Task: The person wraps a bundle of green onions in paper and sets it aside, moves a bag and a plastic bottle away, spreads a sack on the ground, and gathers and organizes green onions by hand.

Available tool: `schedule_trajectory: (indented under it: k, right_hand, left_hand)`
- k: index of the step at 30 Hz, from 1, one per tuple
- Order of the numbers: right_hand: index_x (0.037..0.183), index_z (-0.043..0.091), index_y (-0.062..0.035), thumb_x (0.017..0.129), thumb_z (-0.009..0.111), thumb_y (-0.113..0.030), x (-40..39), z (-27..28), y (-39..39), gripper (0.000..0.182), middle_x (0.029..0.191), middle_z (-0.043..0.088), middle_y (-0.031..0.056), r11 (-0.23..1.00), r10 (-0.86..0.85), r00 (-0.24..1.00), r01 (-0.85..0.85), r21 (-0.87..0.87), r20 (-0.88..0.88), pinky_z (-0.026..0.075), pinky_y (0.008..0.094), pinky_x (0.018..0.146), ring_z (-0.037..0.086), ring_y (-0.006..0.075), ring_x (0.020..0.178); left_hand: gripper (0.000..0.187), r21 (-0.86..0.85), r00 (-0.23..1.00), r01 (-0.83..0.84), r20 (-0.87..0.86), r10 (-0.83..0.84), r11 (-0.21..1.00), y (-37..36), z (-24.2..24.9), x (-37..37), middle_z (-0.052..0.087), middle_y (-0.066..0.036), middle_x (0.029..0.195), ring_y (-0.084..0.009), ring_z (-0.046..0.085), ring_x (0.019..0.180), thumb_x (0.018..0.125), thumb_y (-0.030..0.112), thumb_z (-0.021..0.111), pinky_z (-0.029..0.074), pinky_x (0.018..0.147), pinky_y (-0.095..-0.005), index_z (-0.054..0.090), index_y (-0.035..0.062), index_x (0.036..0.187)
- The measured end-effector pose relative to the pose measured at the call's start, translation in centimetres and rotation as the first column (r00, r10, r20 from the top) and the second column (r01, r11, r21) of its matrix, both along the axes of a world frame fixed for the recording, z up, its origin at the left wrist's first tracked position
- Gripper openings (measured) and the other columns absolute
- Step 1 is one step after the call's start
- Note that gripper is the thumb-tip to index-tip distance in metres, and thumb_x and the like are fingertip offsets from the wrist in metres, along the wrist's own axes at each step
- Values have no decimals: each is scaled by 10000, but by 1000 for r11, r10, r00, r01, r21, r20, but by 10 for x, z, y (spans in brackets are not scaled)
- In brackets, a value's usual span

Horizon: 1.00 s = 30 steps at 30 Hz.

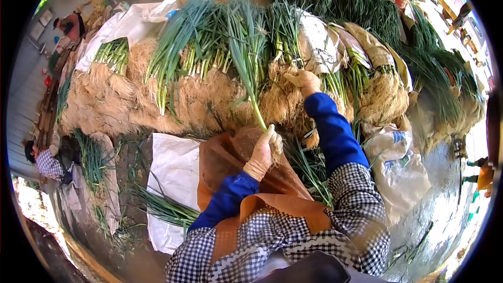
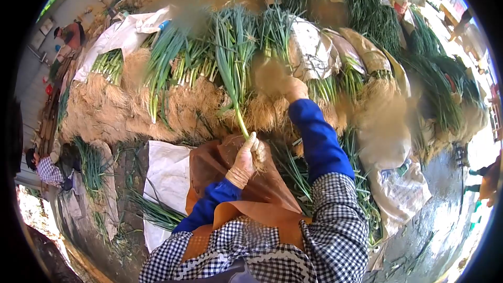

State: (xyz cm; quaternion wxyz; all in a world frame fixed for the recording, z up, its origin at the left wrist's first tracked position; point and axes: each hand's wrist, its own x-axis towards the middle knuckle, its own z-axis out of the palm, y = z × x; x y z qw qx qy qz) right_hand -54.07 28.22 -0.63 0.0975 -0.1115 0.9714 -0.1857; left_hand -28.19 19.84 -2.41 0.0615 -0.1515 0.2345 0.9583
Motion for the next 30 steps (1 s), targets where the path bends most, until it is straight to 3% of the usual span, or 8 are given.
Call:
schedule_trajectory:
  k: [6, 10, 12, 14, 18, 21, 26, 30]
  right_hand:
    - [783, 666, -124, 830, 602, -331, 68, 60, 36, 221, 658, 640, 66, 830, 160, 949, -278, -483, -270, 470, 286, 530, 599, 169, 563]
    - [818, 655, -144, 788, 627, -369, 187, 27, 82, 229, 574, 582, 32, 749, 475, 724, -631, -202, -500, 430, 305, 403, 552, 176, 451]
    - [818, 641, -154, 794, 604, -369, 230, 12, 91, 219, 636, 614, 72, 796, 593, 753, -602, 65, -286, 480, 324, 491, 605, 210, 542]
    - [754, 627, -117, 779, 617, -385, 239, 3, 102, 270, 634, 606, 93, 737, 583, 768, -637, -223, -265, 489, 339, 520, 611, 233, 561]
    - [862, 623, -73, 839, 566, -479, 184, -9, 109, 410, 666, 602, 31, 704, 123, 858, 279, -653, 499, 441, 266, 521, 545, 146, 555]
    - [882, 620, -67, 860, 557, -440, 157, -38, 81, 379, 786, 606, 28, 565, 285, 740, 384, -731, 609, 421, 245, 619, 522, 125, 676]
    - [764, 556, -34, 872, 563, -331, 184, -63, 53, 317, 617, 566, 83, 894, -163, 978, 92, -438, -128, 417, 342, 528, 508, 185, 527]
    - [792, 577, -45, 905, 533, -254, 223, -34, 93, 241, 646, 549, -11, 322, 28, 872, 456, -830, 489, 363, 220, 476, 475, 61, 554]
  left_hand:
    - [244, -340, 994, -100, 14, 112, 935, -30, -2, 8, 555, -26, 665, -127, 495, 536, 888, 335, 547, 415, 511, -241, 575, 109, 804]
    - [153, 116, 985, 14, 170, -33, 993, 7, -31, 3, 602, 0, 778, -125, 588, 780, 841, 180, 625, 474, 725, -244, 589, 72, 943]
    - [102, -145, 985, 130, 133, -111, 981, 27, -6, 15, 594, -10, 842, -119, 581, 790, 837, 92, 616, 475, 732, -246, 585, 54, 927]
    - [28, -221, 989, 131, 95, -112, 967, 34, -58, 26, 602, -43, 879, -129, 582, 791, 849, 60, 588, 479, 704, -240, 569, 46, 863]
    - [39, -303, 991, 102, 110, -71, 947, 35, -50, 31, 616, -99, 909, -162, 598, 824, 863, 36, 555, 501, 696, -259, 522, 52, 849]
    - [41, 10, 991, 108, 77, -108, 994, 38, -39, 31, 613, -164, 1001, -268, 619, 913, 887, 45, 502, 547, 718, -354, 477, 76, 896]
    - [123, -219, 979, -8, 195, 52, 976, 37, -79, 32, 624, -138, 962, -219, 615, 849, 881, 73, 519, 520, 741, -322, 566, -4, 965]
    - [145, -82, 981, -17, 190, 32, 997, 34, -67, 28, 630, -139, 925, -210, 611, 825, 878, 93, 526, 511, 749, -327, 588, -23, 939]
